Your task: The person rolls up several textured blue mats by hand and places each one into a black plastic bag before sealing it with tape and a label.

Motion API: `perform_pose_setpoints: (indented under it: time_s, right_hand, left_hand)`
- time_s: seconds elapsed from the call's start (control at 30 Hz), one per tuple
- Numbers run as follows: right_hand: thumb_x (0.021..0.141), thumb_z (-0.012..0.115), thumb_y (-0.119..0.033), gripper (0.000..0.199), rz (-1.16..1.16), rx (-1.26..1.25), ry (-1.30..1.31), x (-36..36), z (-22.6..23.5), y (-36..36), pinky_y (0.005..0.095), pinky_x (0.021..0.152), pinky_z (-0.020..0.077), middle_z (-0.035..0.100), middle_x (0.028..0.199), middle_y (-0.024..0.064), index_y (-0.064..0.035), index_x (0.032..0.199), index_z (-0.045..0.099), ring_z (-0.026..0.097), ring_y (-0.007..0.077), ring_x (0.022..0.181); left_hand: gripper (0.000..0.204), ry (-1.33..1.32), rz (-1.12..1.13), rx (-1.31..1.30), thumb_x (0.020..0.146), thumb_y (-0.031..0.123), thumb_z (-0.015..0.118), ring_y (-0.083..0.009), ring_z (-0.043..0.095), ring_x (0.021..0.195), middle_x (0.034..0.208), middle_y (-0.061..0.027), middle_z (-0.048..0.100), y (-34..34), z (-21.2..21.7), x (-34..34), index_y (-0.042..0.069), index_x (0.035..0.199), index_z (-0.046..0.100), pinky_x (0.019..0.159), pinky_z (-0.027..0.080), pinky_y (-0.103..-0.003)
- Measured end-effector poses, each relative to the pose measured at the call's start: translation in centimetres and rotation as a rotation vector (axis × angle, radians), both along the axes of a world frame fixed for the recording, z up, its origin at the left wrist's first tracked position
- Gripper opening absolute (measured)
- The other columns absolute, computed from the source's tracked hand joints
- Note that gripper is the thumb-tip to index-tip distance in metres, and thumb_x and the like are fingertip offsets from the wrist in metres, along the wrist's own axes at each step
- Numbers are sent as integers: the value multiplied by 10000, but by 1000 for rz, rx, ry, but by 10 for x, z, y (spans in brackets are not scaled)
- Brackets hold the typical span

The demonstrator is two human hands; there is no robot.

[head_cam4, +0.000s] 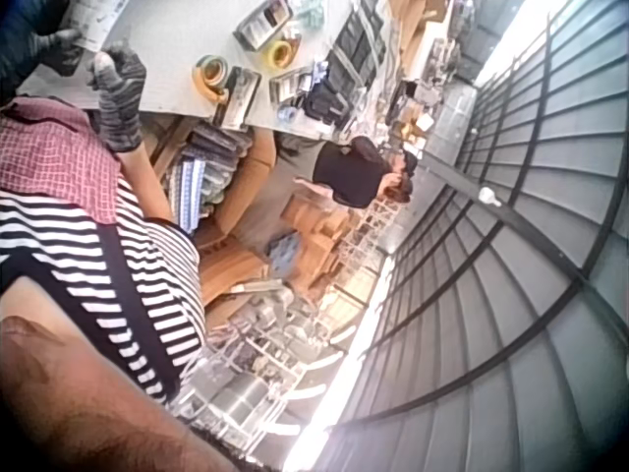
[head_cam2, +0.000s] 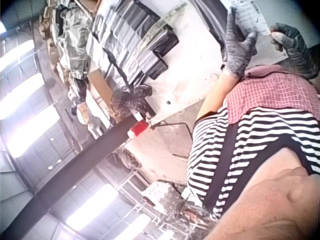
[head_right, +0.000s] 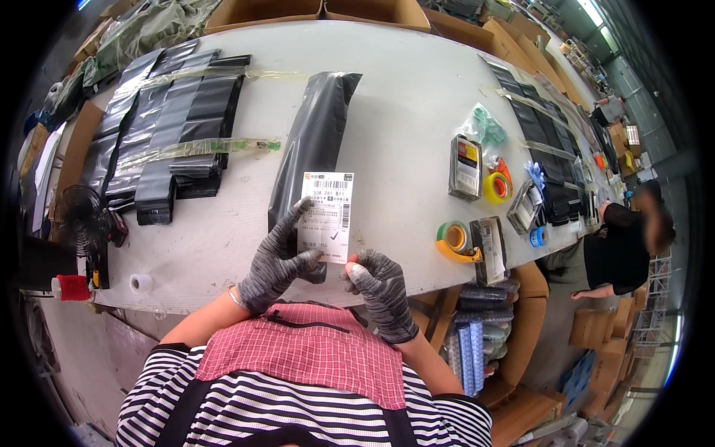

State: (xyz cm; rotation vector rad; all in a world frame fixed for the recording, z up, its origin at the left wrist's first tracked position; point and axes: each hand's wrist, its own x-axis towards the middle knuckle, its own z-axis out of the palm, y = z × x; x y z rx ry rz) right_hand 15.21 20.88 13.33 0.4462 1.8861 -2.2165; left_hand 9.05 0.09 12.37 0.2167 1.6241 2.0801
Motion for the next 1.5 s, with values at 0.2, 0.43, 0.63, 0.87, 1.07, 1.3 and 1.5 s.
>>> perform_pose_setpoints:
  time_s: [0.2,0.43,0.63,0.87,1.07,1.3,1.5]
  right_hand:
    - [958,642,-164,153,-4,-42,23,0,-4,-2,238,655,493,645,786,23,-24,1018,653,590,82,695]
    - [972,611,-133,137,17,38,93,-7,-7,-13,239,681,490,632,794,11,-12,1021,654,575,76,724]
    - [919,626,-68,83,99,361,261,-11,-22,-12,263,655,485,622,748,52,-4,953,664,560,103,676]
    - [842,647,-43,69,134,680,453,-23,-25,-6,332,592,497,624,722,116,-20,906,656,599,195,605]
    - [798,675,-143,113,90,1082,246,-8,-58,70,398,567,473,567,642,138,-46,796,617,580,295,581]
    - [787,733,-317,279,31,1396,-303,108,-130,193,462,685,521,665,753,199,-54,810,643,659,384,728]
    - [799,642,-253,234,430,1536,-640,215,-238,219,455,740,553,708,821,206,-51,791,760,709,358,789]
  left_hand:
    - [688,420,170,-277,905,39,693,-107,581,736,1123,-105,606,5,-17,-1,140,1505,372,653,541,-259]
    - [264,389,-146,-345,875,169,773,-107,641,811,899,-36,679,10,-4,0,38,1082,673,739,549,-257]
    - [287,50,-203,-236,913,209,737,-106,647,792,879,-47,701,4,-21,-8,6,1108,680,747,559,-263]
    - [213,-271,-260,-158,969,167,653,-124,655,741,813,-61,688,-1,-18,-36,-28,1053,665,703,568,-275]
    - [139,56,-116,-385,958,111,631,-92,596,723,787,-9,646,-25,-53,-102,-6,1013,682,699,529,-263]
    - [201,929,251,-447,882,-40,667,-195,681,1026,1072,-131,706,-64,-85,-182,13,1075,656,908,538,-312]
    - [199,947,325,-505,855,-45,690,-261,681,1002,1099,-138,691,-69,-111,-212,24,1041,677,893,537,-331]
